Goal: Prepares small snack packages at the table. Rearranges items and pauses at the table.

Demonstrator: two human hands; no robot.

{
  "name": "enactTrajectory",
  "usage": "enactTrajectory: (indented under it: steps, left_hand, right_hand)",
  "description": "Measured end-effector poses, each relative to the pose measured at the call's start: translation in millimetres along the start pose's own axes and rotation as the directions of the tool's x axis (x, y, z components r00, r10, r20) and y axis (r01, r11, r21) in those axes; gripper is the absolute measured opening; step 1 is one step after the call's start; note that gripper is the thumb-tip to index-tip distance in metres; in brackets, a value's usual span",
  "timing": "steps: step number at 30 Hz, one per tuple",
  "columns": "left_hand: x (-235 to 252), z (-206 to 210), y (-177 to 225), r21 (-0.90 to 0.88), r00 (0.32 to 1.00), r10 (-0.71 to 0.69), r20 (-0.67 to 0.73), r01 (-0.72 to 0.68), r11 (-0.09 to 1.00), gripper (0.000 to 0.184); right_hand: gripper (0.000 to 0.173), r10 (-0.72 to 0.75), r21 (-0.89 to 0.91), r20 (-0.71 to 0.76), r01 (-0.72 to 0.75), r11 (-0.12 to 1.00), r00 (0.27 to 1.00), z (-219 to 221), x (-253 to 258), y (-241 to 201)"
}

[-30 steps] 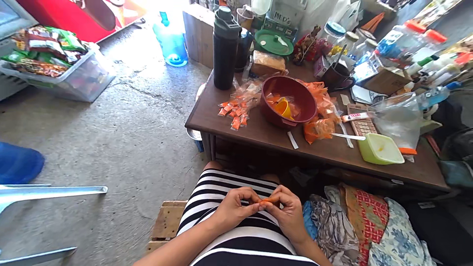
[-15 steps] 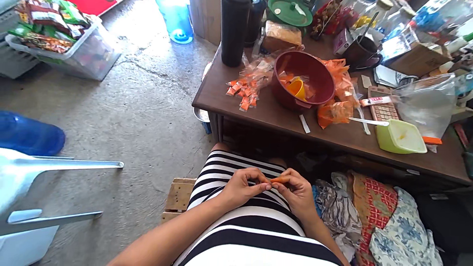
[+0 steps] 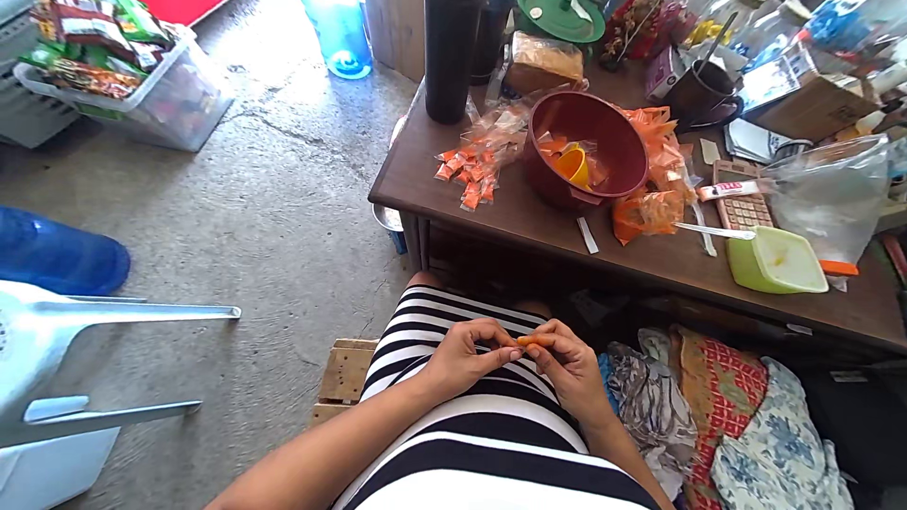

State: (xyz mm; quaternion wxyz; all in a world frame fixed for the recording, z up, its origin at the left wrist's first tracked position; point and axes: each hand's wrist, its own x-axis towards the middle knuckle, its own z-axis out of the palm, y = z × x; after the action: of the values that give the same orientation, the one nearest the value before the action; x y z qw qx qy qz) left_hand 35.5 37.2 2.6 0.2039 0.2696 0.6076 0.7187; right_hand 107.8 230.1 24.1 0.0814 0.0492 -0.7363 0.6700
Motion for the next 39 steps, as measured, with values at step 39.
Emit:
enactTrajectory:
  steps: [39]
  left_hand:
    - [0, 2, -1, -0.068, 0.999, -0.034, -0.032, 0.032, 0.997, 0.011]
  right_hand:
    - [0.024, 0.023, 0.011, -0.009, -0.023, 1.000, 1.000, 2, 0, 4]
